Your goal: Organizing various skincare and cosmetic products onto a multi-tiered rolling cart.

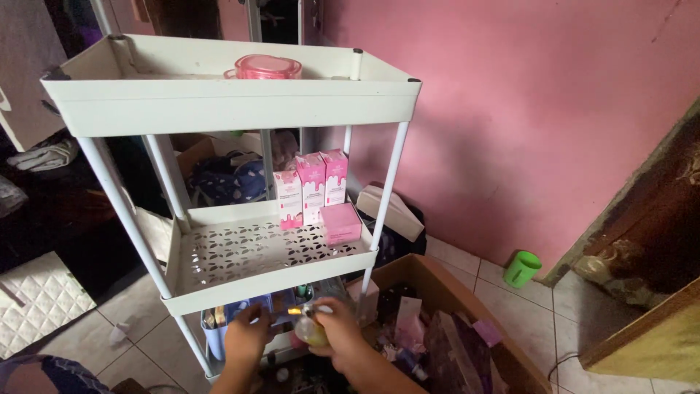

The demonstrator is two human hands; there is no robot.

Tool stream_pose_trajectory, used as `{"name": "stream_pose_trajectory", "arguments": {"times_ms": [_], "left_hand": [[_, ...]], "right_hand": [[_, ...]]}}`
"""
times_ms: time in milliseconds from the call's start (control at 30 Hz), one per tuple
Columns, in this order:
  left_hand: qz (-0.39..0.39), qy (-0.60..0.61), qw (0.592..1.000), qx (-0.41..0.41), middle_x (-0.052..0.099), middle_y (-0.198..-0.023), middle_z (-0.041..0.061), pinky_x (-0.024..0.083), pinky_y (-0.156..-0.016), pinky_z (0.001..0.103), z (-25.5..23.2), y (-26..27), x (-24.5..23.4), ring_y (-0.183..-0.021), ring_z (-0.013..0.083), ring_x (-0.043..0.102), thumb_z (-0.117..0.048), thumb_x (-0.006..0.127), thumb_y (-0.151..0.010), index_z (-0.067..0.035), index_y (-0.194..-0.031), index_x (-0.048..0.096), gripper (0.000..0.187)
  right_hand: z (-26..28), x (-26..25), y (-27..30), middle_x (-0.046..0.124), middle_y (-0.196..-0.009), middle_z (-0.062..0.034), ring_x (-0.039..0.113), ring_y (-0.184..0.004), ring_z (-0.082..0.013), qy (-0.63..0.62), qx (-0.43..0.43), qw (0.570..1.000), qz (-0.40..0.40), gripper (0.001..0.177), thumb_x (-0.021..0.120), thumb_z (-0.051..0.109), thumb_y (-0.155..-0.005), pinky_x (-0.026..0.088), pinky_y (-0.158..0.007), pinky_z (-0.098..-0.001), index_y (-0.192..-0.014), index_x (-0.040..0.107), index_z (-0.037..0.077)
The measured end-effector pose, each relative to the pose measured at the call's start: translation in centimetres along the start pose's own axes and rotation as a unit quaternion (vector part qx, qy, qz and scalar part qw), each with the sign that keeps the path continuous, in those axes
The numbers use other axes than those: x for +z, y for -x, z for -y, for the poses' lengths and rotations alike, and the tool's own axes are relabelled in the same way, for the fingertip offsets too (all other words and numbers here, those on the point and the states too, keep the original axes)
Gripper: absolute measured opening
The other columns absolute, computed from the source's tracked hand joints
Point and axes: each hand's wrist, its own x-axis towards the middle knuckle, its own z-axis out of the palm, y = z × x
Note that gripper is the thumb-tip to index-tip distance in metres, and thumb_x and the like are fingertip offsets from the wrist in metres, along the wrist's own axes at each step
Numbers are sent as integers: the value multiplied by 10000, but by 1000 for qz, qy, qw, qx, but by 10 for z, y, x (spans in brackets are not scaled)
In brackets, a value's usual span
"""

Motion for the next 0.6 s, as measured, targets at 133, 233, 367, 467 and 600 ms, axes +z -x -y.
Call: {"name": "stream_pose_trajectory", "arguments": {"times_ms": [133, 233, 367, 467, 600], "left_hand": [[52, 101, 988, -106, 788, -839, 144, 561, -564, 349, -17, -3, -5, -647, 207, 770, -161, 633, -894, 57, -1004, 740, 266], [77, 108, 986, -97, 743, -834, 155, 554, -535, 342, -3, -11, 0, -629, 227, 702, -131, 612, -896, 33, -1115, 705, 289], [88, 260, 956, -107, 707, -910, 96, 554, -559, 349, 24, -13, 4, -687, 212, 706, -60, 598, -841, -9, -1392, 445, 574], [83, 199, 973, -86, 709, -888, 140, 508, -576, 325, 41, -9, -2, -675, 190, 637, -59, 603, -839, -102, -1562, 351, 767], [126, 27, 988, -89, 697, -972, 320, 497, -649, 355, 27, 6, -14, -706, 241, 580, -70, 612, -859, -140, -1646, 346, 833]], "right_hand": [[-21, 16, -85, 647, -1220, -9, 669, -1096, -305, -36, -59, 997, -16, 328, 681, 249, -883, 624, -740, -510, -1208, 637, 243], [-23, 28, -120, 617, -1264, -23, 612, -1145, -323, -12, -39, 999, -18, 378, 665, 296, -893, 586, -765, -572, -1259, 573, 279], [-20, 33, -139, 604, -1322, -39, 590, -1174, -320, -36, 44, 998, 15, 422, 611, 385, -925, 538, -826, -596, -1330, 541, 290], [-12, 34, -140, 621, -1348, -73, 597, -1163, -322, -44, 54, 996, 58, 504, 597, 450, -908, 534, -859, -584, -1364, 567, 235], [-1, 40, -129, 525, -1426, -198, 576, -1265, -423, -180, 50, 982, -2, 604, 552, 533, -975, 528, -1006, -615, -1422, 455, 139]]}}
